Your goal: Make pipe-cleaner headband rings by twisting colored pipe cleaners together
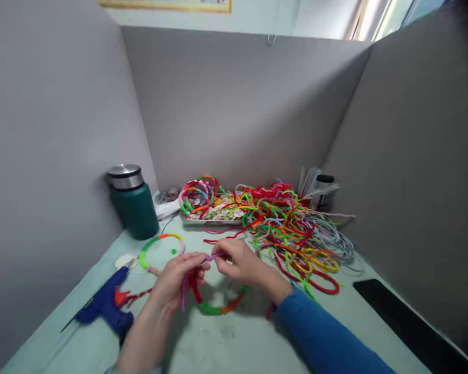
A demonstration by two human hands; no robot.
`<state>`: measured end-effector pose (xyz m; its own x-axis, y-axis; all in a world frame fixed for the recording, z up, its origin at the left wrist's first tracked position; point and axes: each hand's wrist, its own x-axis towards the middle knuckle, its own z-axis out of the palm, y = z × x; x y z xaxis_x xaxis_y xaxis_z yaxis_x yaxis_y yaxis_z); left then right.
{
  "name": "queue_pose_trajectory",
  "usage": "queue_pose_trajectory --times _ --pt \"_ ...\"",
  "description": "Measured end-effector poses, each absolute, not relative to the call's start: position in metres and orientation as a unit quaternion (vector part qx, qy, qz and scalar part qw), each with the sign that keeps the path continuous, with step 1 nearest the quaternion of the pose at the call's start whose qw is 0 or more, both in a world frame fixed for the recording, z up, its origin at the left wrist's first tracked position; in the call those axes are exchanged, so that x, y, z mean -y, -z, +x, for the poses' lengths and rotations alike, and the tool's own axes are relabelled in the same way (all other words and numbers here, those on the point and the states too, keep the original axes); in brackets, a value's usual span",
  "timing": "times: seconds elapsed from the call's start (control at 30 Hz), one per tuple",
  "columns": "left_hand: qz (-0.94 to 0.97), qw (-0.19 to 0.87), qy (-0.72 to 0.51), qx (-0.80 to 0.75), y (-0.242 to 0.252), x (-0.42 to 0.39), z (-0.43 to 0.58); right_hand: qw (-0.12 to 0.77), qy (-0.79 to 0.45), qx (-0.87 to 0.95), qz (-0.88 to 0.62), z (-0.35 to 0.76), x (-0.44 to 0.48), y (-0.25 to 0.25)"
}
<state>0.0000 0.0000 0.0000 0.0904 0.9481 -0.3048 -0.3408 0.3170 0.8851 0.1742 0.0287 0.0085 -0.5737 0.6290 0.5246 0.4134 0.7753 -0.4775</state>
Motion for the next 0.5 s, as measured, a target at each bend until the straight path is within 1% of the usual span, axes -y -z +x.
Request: queue_pose_trajectory --times 0.3,0.5 --pt "0.327 0.669 -0.481 -0.464 -0.0035 0.0040 -0.0014 0.350 -0.174 0.872 -0.294 0.1754 -0.0283 -0.0075" --pt "0.330 0.656 -0.494 -0.465 -0.0004 0.0016 -0.0013 0.333 -0.192 0.871 -0.305 0.1768 -0.0285 -0.0068"
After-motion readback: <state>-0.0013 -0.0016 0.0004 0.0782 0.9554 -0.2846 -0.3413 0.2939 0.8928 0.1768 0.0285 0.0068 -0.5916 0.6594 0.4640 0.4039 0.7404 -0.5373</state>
